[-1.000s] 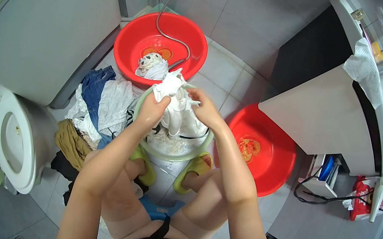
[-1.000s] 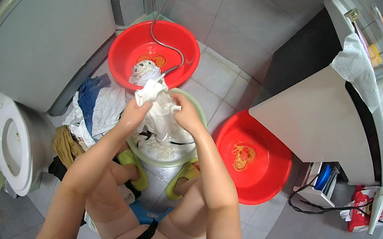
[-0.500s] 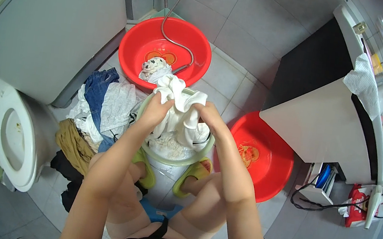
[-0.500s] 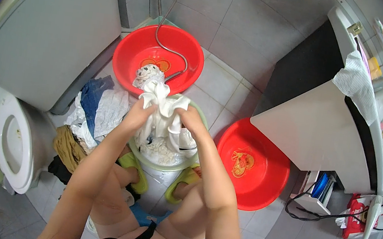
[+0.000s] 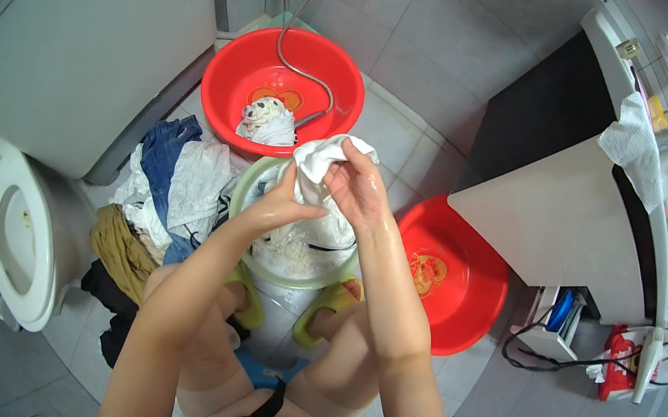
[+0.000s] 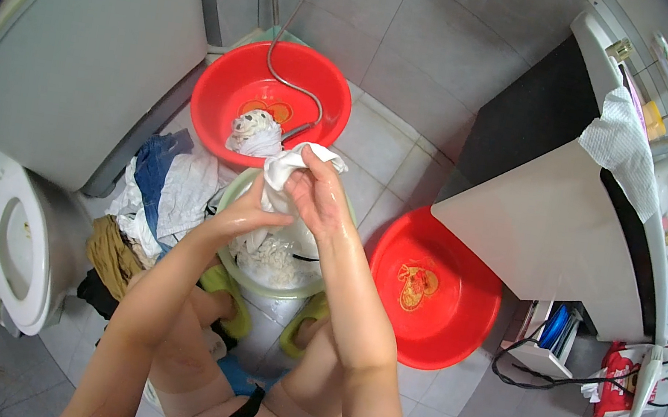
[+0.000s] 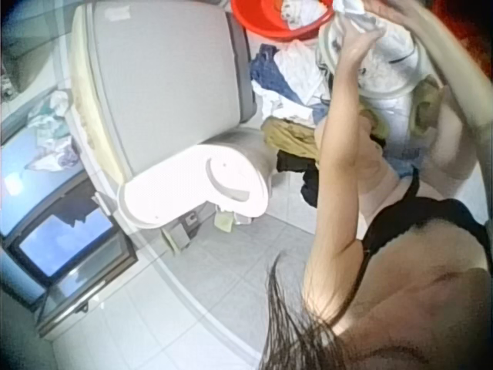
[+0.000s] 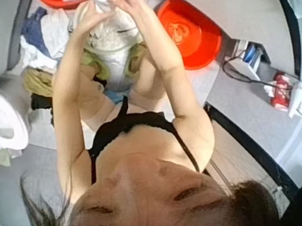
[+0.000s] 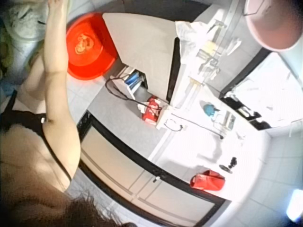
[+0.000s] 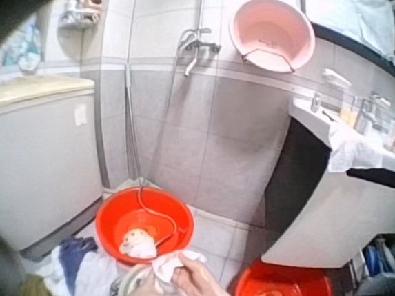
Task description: The person washes clothes by scrubbing and wringing them by hand in a basin of soapy water and placing wrung garments into another basin.
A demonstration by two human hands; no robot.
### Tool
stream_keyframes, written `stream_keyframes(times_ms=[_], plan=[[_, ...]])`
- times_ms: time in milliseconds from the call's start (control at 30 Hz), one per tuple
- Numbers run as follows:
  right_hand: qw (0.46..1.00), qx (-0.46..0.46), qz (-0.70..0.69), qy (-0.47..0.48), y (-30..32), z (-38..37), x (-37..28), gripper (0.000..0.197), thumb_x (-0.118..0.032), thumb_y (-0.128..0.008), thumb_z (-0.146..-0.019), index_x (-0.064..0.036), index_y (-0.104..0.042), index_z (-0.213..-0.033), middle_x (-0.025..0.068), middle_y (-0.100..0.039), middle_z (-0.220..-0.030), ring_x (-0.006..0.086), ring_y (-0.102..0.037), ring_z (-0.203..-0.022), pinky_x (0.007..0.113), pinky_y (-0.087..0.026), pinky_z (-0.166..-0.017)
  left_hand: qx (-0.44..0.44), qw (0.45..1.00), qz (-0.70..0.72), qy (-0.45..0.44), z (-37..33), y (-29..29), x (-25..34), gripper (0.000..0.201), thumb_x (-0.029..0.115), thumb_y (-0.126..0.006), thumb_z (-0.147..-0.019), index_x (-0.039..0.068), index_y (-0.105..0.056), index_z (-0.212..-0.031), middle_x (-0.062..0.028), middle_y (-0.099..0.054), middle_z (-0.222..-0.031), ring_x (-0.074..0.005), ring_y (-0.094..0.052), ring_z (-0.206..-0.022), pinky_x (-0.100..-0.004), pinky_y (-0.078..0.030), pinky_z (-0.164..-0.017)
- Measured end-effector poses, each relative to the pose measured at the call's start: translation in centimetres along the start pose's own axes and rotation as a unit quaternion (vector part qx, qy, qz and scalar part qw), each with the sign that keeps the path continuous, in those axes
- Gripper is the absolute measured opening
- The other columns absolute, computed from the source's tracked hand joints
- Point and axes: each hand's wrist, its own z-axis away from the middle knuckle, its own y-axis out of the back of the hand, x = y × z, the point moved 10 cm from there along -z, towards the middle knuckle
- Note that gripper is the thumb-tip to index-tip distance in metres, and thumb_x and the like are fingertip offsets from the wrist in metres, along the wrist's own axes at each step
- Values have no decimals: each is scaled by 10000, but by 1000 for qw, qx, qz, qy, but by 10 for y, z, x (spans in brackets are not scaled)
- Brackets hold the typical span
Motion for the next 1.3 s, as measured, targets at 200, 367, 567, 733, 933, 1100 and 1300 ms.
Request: stream_keyframes(times_ms=[200, 367, 567, 733, 933, 1100, 1300], plan=[[995, -81, -42, 37, -35, 17, -11, 198, -173, -509, -951, -8, -519, -1060, 118, -593, -1044, 238, -585, -1022, 404, -484, -927, 199, 971, -96, -95, -27, 67, -49, 620, 90, -644, -748, 74, -422, -1327, -181, -601, -1133, -272, -579, -1071, -350, -441, -895], [995, -47, 54, 68, -12, 20, -38, 226, -181, -482, -959, 16, -525, -1060, 138, -598, -1051, 237, -607, -994, 383, -527, -869, 140, 989, 40, 21, -24, 62, -37, 325, 36, -498, -817, 2, -629, -1112, -107, -666, -984, -187, -617, -915, -291, -457, -816], [961, 124, 230, -91, 91, 3, 53, 314, -391, -505, -943, -137, -572, -1115, 1, -610, -1017, 126, -539, -887, 235, -406, -706, 89, 987, 133, 33, -10, 39, -11, 299, 58, -488, -811, -18, -644, -1054, -94, -662, -957, -150, -614, -873, -273, -461, -773], [946, 174, 188, -199, 76, 29, 79, 439, -381, -634, -843, -129, -503, -1179, 29, -505, -1124, 166, -502, -994, 355, -447, -837, -29, 982, -187, 19, -8, 14, -15, 345, 32, -519, -751, -24, -620, -1075, -118, -651, -980, -214, -609, -913, -322, -461, -823], [953, 169, 205, -145, 110, 9, 66, 488, 22, -479, -754, -98, -421, -1224, 87, -555, -1082, 243, -605, -957, 365, -559, -656, -136, 984, -115, 34, -4, -9, -29, 613, 71, -656, -744, 29, -443, -1318, -146, -510, -1278, -231, -457, -1209, -314, -354, -1009], [959, 229, 86, -140, 129, 4, 50, 378, 66, -458, -728, -13, -495, -1095, 131, -579, -1008, 282, -615, -923, 389, -558, -720, -69, 968, -238, -44, -11, 9, -22, 586, 108, -691, -747, 23, -441, -1270, -152, -518, -1250, -250, -507, -1141, -325, -395, -960], [958, 211, 193, -17, 95, 1, 12, 188, -82, -513, -919, 18, -554, -1074, 114, -608, -964, 226, -631, -832, 370, -546, -643, 60, 973, -217, -42, -21, 72, -43, 274, 148, -662, -793, 16, -528, -991, -144, -616, -928, -211, -594, -878, -330, -455, -783]])
